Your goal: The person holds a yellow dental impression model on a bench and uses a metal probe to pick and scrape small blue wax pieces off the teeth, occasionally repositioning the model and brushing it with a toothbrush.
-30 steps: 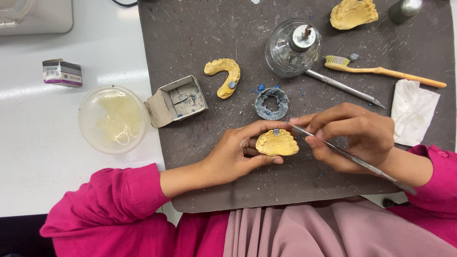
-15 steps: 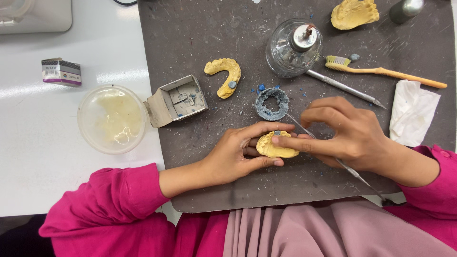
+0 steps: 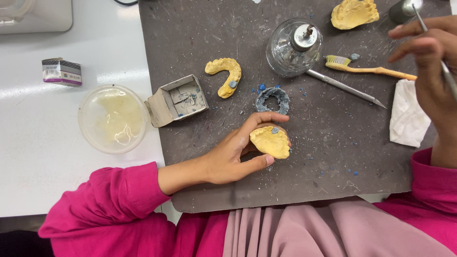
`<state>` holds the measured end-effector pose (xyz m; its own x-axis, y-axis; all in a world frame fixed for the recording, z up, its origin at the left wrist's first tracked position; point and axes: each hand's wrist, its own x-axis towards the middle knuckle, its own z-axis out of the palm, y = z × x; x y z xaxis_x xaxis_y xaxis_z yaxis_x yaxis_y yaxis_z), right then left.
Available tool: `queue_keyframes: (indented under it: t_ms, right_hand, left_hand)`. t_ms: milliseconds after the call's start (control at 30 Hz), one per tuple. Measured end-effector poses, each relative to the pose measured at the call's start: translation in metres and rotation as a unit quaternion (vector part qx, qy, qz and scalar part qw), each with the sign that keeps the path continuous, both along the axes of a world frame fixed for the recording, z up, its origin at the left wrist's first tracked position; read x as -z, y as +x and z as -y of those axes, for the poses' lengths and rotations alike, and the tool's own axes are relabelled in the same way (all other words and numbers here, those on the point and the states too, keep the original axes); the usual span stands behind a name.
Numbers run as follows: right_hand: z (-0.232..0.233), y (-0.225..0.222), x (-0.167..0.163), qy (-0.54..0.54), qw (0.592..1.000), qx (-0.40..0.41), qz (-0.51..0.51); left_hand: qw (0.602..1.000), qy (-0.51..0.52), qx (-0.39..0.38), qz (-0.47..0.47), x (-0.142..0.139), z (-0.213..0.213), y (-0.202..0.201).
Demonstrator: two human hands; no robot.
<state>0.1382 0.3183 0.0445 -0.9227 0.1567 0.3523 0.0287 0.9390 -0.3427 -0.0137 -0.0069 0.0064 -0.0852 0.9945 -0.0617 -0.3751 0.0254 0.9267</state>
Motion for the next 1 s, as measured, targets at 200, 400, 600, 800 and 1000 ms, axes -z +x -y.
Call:
queue_keyframes:
  t_ms: [200, 400, 600, 800, 1000]
  right_hand:
    - [-0.022, -0.001, 0.012, 0.026, 0.988, 0.025, 0.152]
    - [-0.031, 0.007, 0.013, -0.008, 0.993, 0.0, 0.122]
    - [-0.007, 0.009, -0.009, -0.167, 0.964, -0.183, 0.098]
    - [0.028, 0.006, -0.007, -0.131, 0.952, -0.22, 0.167]
    - [0.025, 0.006, -0.002, -0.182, 0.943, -0.209, 0.185]
  left_hand:
    - [0.999, 0.009, 0.007, -0.036, 0.003, 0.001, 0.001]
    - [0.995, 0.013, -0.011, -0.101, 0.002, -0.002, 0.002]
    - [0.992, 0.016, -0.013, -0.127, -0.004, -0.005, 0.001]
    - [0.987, -0.003, 0.02, -0.156, -0.003, -0.004, -0.003]
    - [0.997, -0.022, 0.021, -0.065, -0.001, -0.004, -0.002]
